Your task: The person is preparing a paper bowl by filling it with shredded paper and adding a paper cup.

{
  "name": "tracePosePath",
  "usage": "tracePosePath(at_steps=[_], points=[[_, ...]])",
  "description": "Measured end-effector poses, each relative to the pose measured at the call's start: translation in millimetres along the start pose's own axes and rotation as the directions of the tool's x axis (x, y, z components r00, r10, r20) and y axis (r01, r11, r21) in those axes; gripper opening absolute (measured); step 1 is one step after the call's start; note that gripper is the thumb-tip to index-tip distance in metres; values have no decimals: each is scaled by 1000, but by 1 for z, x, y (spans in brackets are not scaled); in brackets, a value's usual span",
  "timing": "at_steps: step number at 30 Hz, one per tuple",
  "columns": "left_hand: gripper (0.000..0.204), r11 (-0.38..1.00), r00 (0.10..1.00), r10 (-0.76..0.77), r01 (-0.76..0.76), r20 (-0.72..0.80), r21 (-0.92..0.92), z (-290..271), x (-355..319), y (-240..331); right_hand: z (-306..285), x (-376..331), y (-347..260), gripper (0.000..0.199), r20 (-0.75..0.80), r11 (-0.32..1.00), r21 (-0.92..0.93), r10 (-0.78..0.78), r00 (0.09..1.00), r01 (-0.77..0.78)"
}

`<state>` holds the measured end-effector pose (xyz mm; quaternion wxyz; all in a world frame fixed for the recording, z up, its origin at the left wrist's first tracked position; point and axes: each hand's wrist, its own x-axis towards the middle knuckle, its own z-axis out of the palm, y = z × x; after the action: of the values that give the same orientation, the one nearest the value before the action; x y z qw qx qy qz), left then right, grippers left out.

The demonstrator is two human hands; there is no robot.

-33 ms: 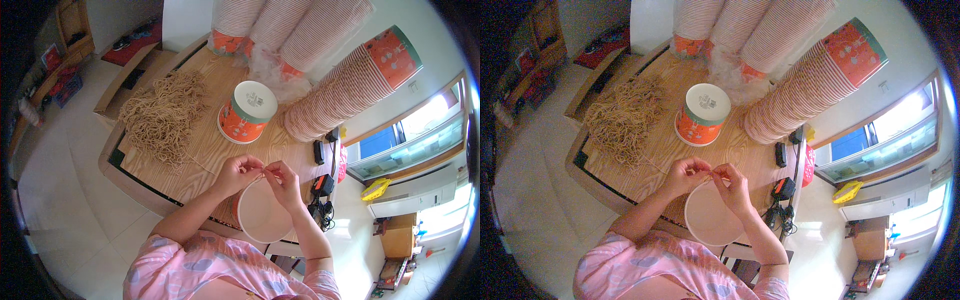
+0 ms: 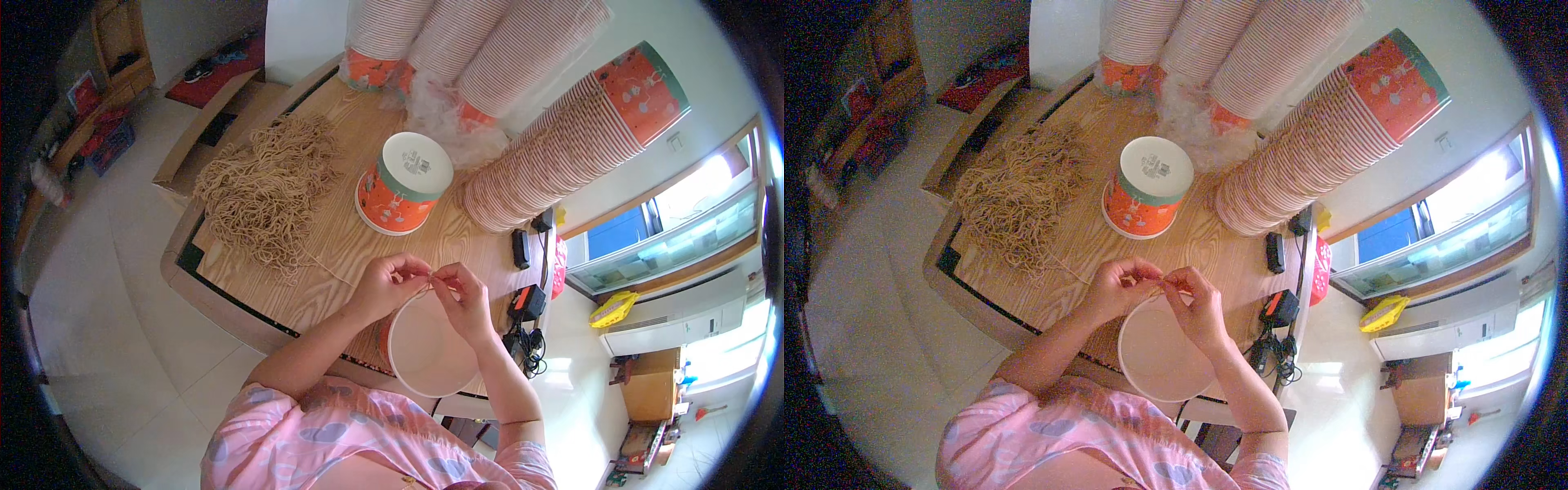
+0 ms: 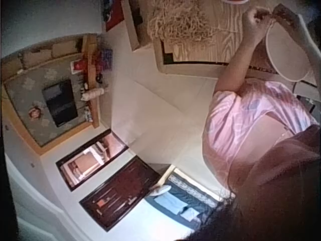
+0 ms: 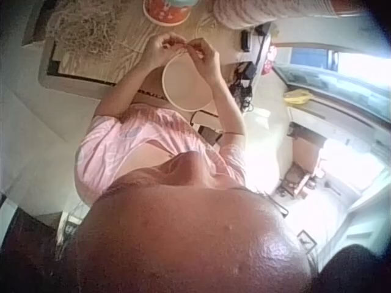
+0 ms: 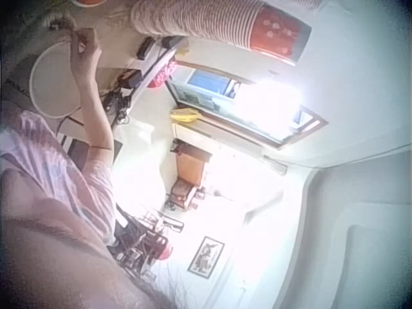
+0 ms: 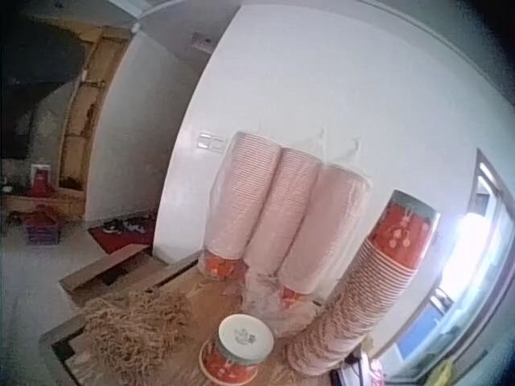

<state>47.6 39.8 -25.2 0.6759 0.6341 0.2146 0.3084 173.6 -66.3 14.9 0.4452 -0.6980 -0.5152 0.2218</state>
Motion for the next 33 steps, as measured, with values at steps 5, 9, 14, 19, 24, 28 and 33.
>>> tracePosePath(at_steps=[5,9,14,19,24,28,33], points=[[17,997,999,46,-46,14,57,0,-1,2,0,0,-2,6,-6,1000,7,15,1000,-15],[17,994,998,56,-59,28,89,-1,-1,3,0,0,-1,6,-5,1000,-4,19,1000,-19],[20,994,997,67,-69,38,82,-1,-2,7,0,0,-2,6,7,1000,2,26,1000,-26],[21,996,998,53,-56,37,66,0,-3,4,-1,0,-2,6,21,999,-1,34,999,-34],[19,994,999,50,-50,9,95,1,-3,3,3,-1,-5,7,-65,993,104,57,996,-50],[18,993,996,89,-87,-22,81,1,-3,2,1,0,-3,8,-17,999,28,41,999,-40],[18,995,997,70,-70,-7,78,1,-4,3,1,-1,-1,9,14,1000,6,30,999,-30]])
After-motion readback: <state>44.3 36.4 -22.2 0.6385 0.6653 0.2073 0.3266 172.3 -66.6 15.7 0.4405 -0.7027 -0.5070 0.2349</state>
